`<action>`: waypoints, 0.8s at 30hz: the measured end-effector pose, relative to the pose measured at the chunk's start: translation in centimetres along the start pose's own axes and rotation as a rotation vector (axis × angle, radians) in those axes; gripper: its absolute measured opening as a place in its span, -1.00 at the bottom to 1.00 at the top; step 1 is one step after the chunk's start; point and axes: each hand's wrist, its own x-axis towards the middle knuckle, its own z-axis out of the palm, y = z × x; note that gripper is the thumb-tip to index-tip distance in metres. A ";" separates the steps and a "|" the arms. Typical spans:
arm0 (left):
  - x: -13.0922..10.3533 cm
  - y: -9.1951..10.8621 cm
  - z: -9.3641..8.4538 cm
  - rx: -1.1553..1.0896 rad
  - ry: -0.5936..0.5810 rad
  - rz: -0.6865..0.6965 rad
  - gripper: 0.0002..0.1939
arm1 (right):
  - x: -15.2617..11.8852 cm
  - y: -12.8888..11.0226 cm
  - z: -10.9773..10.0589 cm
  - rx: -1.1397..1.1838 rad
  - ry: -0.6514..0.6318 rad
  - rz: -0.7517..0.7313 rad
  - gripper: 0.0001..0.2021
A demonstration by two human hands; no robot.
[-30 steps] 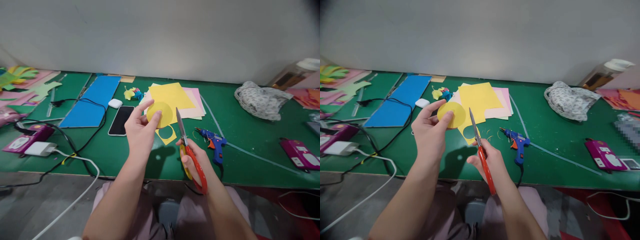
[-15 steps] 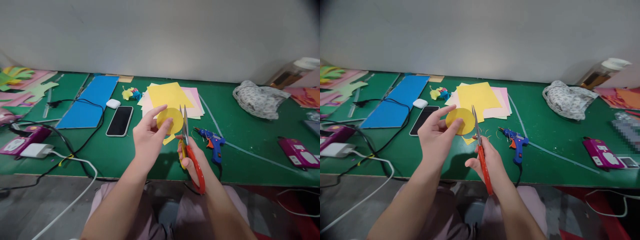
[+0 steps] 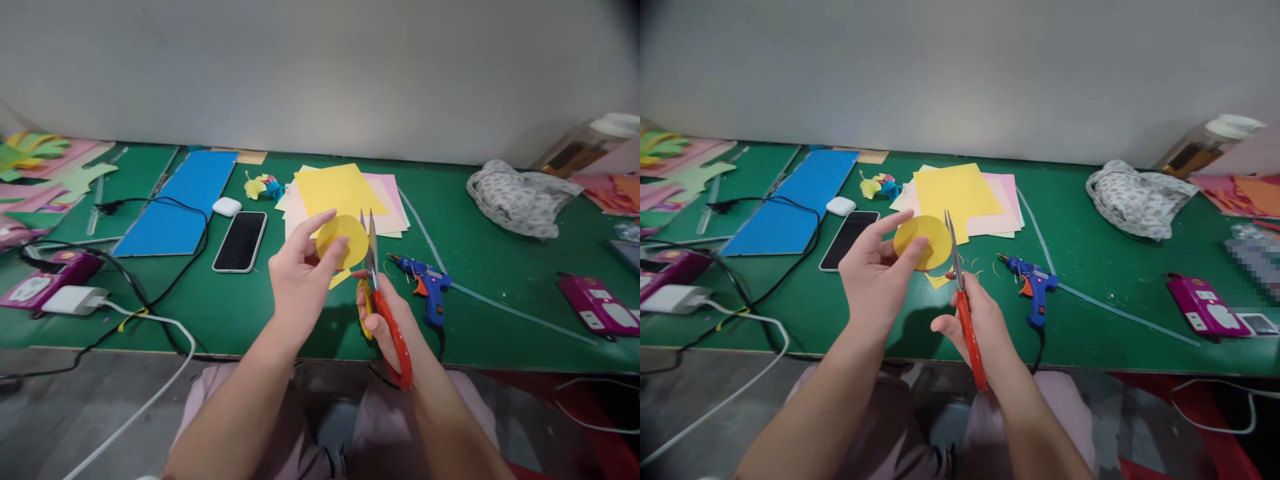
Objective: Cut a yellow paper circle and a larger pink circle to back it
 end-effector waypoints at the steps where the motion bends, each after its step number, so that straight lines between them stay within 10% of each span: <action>1: 0.0 0.0 0.0 0.005 -0.006 -0.001 -0.65 | 0.0 -0.1 0.0 0.028 -0.003 0.009 -0.19; 17: 0.9 -1.4 0.5 -0.245 -0.153 -0.197 -0.86 | 0.3 -0.9 -0.3 0.230 0.084 0.073 -0.60; 24: 0.7 -2.2 0.1 -0.198 -0.528 0.134 -0.78 | 0.7 0.1 -1.0 0.436 0.244 -0.005 -0.71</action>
